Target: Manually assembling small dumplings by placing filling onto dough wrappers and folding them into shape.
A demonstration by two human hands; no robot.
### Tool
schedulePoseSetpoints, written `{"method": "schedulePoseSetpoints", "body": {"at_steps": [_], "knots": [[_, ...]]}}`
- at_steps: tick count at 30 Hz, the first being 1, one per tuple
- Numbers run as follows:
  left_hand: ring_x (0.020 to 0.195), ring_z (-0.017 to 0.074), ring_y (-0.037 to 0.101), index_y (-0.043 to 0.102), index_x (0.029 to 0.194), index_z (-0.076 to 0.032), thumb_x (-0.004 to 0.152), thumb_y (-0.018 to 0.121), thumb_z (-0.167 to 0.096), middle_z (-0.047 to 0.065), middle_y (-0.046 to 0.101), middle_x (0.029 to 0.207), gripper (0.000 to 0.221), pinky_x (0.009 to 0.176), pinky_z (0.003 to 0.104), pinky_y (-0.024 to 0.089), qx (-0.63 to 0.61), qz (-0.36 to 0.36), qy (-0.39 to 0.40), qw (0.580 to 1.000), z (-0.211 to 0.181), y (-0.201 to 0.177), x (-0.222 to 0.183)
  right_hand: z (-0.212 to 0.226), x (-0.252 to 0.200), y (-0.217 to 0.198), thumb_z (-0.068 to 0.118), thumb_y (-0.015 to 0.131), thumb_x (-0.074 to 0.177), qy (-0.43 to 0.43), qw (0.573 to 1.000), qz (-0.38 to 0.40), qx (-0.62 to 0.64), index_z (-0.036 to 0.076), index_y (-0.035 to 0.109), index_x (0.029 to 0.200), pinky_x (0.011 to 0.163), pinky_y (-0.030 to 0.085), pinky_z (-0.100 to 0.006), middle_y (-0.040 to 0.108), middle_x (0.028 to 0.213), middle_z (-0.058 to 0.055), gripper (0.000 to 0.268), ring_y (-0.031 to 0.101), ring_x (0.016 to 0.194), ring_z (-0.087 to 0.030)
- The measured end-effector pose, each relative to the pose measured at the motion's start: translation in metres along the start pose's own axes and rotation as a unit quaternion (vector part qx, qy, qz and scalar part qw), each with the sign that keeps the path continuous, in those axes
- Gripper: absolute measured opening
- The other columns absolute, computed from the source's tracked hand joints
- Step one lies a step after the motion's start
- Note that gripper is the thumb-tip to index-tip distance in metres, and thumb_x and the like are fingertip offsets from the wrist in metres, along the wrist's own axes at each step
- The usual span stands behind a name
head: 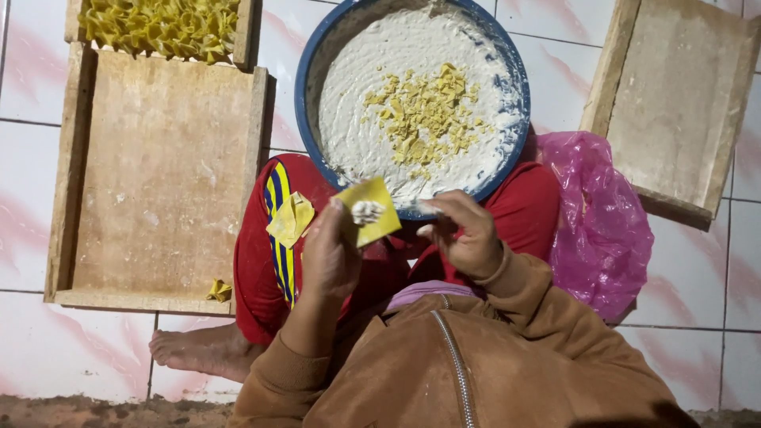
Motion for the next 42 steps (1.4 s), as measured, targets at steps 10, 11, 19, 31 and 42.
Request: {"method": "schedulePoseSetpoints", "body": {"at_steps": [10, 11, 19, 31, 42], "knots": [[0.074, 0.028, 0.074, 0.074, 0.098, 0.008, 0.1, 0.062, -0.029, 0.021, 0.073, 0.086, 0.039, 0.067, 0.042, 0.064, 0.13, 0.056, -0.069, 0.988, 0.021, 0.004, -0.01, 0.04, 0.039, 0.019, -0.003, 0.073, 0.09, -0.074, 0.994, 0.063, 0.045, 0.002, 0.077, 0.096, 0.071, 0.058, -0.038, 0.071, 0.105, -0.017, 0.009, 0.071, 0.08, -0.033], [0.063, 0.0213, 0.067, 0.074, 0.093, 0.006, 0.102, 0.06, -0.03, 0.017, 0.068, 0.075, 0.04, 0.057, 0.034, 0.056, 0.151, 0.079, -0.07, 0.983, 0.024, -0.003, -0.007, 0.042, 0.037, 0.022, -0.003, 0.068, 0.09, -0.073, 0.993, 0.086, 0.044, 0.002, 0.076, 0.101, 0.071, 0.058, -0.041, 0.072, 0.101, -0.017, 0.014, 0.071, 0.08, -0.037], [0.073, 0.0185, 0.069, 0.069, 0.121, 0.009, 0.101, 0.056, -0.032, 0.019, 0.072, 0.093, 0.047, 0.059, 0.03, 0.058, 0.146, 0.107, -0.087, 0.98, 0.006, 0.023, -0.022, 0.036, 0.039, 0.025, -0.002, 0.069, 0.093, -0.076, 0.986, 0.145, 0.039, 0.001, 0.077, 0.103, 0.07, 0.059, -0.041, 0.074, 0.092, -0.015, 0.014, 0.074, 0.077, -0.034], [0.101, 0.0287, 0.071, 0.066, 0.127, 0.009, 0.092, 0.068, -0.003, 0.026, 0.071, 0.119, 0.036, 0.092, 0.044, 0.061, 0.107, 0.092, -0.051, 0.989, 0.032, -0.014, -0.018, 0.028, 0.029, 0.023, 0.002, 0.073, 0.091, -0.024, 0.991, 0.12, 0.052, 0.007, 0.081, 0.097, 0.07, 0.059, -0.036, 0.076, 0.091, -0.008, 0.012, 0.073, 0.076, -0.029], [0.082, 0.0298, 0.073, 0.07, 0.113, 0.012, 0.084, 0.076, 0.002, 0.026, 0.073, 0.097, 0.03, 0.07, 0.038, 0.064, 0.113, 0.099, -0.052, 0.987, 0.023, -0.007, -0.022, 0.021, 0.033, 0.001, 0.004, 0.071, 0.093, 0.111, 0.979, 0.132, 0.11, -0.002, 0.076, 0.101, 0.075, 0.055, -0.04, 0.073, 0.091, -0.016, 0.011, 0.069, 0.081, -0.024]]}}
Point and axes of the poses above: each hand's wrist, its own x-axis towards the middle knuckle, its own y-axis out of the palm, z = x × y, the point moved 8 cm from there along x, towards the middle knuckle
